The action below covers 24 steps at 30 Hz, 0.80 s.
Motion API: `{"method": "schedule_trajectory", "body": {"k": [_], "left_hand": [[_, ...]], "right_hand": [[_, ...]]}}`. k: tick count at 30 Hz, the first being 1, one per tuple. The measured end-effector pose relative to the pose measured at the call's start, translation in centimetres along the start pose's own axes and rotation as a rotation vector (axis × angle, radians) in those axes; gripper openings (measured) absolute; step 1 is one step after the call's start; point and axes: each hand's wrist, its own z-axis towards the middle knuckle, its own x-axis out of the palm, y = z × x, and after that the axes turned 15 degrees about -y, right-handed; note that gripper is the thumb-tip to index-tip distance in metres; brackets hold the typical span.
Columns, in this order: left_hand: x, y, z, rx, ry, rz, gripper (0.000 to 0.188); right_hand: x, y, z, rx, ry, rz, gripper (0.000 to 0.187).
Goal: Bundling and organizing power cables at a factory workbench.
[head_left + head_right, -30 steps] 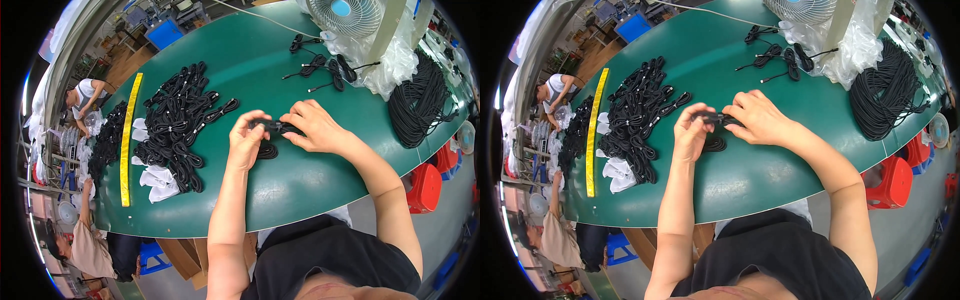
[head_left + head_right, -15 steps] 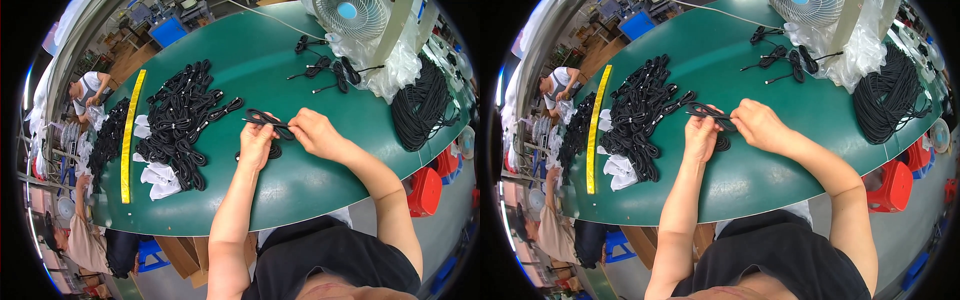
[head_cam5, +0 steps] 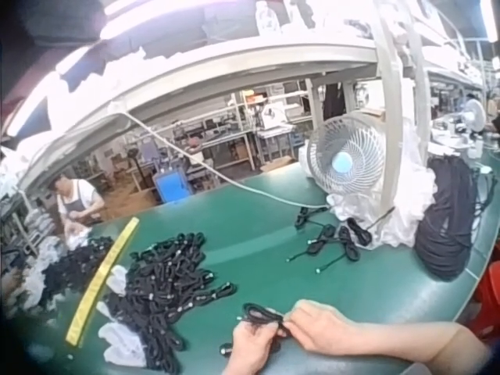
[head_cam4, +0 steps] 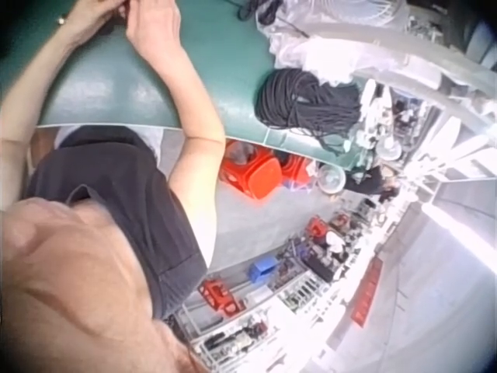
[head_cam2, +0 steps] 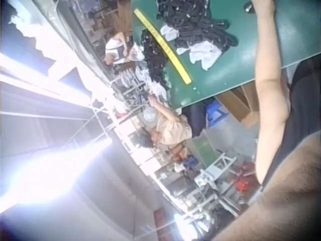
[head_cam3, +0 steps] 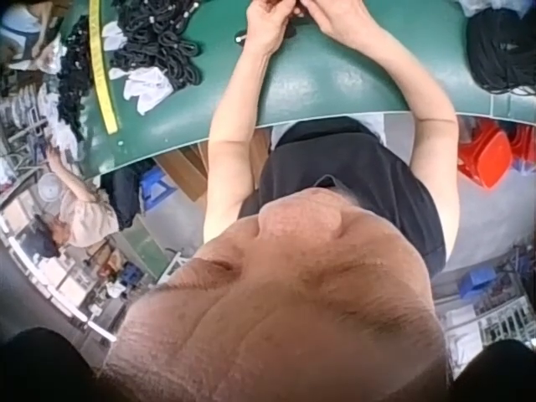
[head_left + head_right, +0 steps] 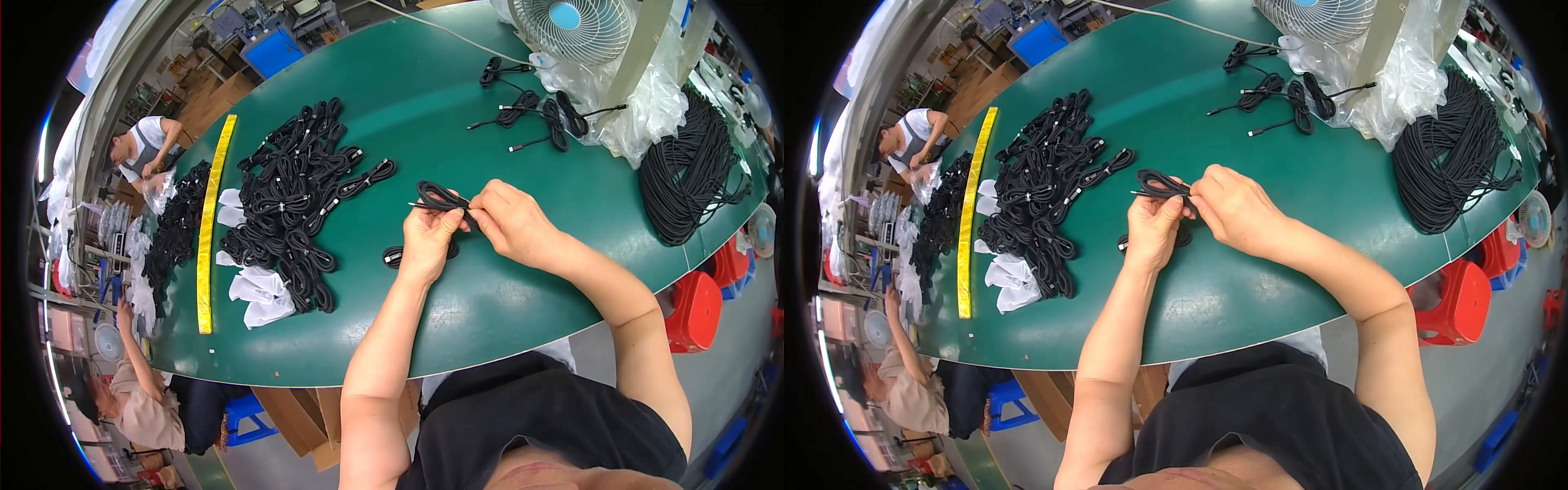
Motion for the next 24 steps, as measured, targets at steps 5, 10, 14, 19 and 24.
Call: {"method": "schedule_trajectory", "body": {"k": [5,10,14,19,24], "left_hand": [[-0.4,-1.2,0.2,0.010,-0.041,-0.147,0.021],[-0.2,-1.4,0.2,0.016,-0.045,-0.152,0.028],[-0.4,-2.4,0.5,0.027,-0.022,-0.203,0.031],[-0.7,-2.1,0.5,0.051,-0.024,-0.161,0.024],[0.1,-3.0,0.3,0.021,-0.043,-0.177,0.036]], "right_hand": [[-0.5,1.2,1.1,-0.057,-0.139,-0.111,0.038],[0.2,-0.3,-0.2,0.090,0.138,0.052,0.039],[-0.4,0.3,0.5,0.334,0.203,0.314,0.038],[0.5,0.3,-0.1,0.715,0.287,0.562,0.037],[1.4,0.1,-0.3,0.778,0.132,0.659,0.035]]}}
